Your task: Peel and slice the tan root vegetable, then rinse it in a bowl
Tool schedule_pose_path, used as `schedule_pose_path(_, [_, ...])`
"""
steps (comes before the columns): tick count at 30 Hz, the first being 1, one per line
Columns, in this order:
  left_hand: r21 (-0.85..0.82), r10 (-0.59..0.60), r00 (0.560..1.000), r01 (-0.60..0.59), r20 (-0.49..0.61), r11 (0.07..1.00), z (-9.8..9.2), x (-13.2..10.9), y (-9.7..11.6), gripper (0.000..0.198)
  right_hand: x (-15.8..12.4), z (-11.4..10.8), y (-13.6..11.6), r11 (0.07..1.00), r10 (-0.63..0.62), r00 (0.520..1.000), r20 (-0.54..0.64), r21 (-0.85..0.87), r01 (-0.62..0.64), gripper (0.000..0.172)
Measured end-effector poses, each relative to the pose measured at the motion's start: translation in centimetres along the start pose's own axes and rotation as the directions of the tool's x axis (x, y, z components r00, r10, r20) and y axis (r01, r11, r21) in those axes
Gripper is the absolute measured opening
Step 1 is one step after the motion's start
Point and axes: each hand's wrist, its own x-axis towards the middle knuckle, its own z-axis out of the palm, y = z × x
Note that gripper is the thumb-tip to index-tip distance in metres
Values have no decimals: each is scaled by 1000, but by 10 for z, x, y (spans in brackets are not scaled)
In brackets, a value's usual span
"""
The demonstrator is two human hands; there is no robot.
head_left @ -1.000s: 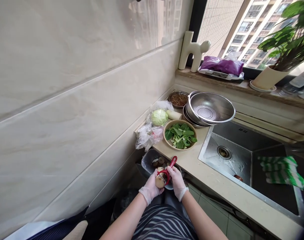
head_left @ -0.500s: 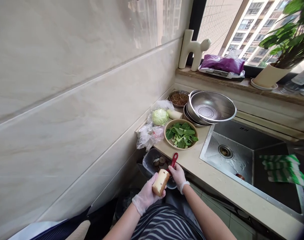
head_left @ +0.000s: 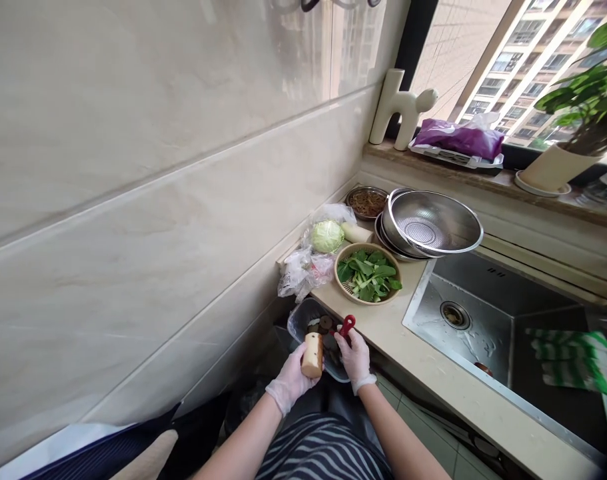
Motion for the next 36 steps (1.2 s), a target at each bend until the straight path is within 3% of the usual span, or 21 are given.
schedule_pose_path(6, [9, -31, 996, 31, -85, 999, 6, 8, -1, 45, 1, 1, -19, 967, 166, 986, -20, 199, -159, 41])
schedule_pose_path(11, [100, -19, 986, 35, -163, 994, 17, 12, -7, 43, -8, 2, -50, 765, 348, 913, 213, 499, -408, 37])
schedule_pose_path(15, [93, -39, 990, 52, -132, 994, 23, 13, -11, 39, -12, 3, -59, 693, 355, 881, 312, 544, -473, 36])
schedule_pose_path(21, [72, -72, 992, 80, -107, 994, 19, 12, -14, 36, -12, 5, -53, 725, 336, 889, 312, 516, -456, 37])
schedule_pose_path(26, [56, -74, 997, 72, 32, 996, 4, -1, -8, 41, -1, 14, -54, 766, 319, 909, 268, 491, -414, 33])
schedule_pose_path(31, [88, -76, 991, 66, 109, 994, -8, -24, 3, 49, 13, 24, -46, 833, 278, 943, 185, 443, -332, 29])
schedule_pose_path(34, [49, -27, 984, 18, 174, 999, -8, -33, 7, 50, 15, 26, -38, 880, 241, 965, 103, 397, -262, 26])
schedule_pose_path(36, [33, 16, 987, -22, 159, 999, -8, -32, 10, 50, 14, 26, -36, 903, 208, 976, 64, 371, -216, 26])
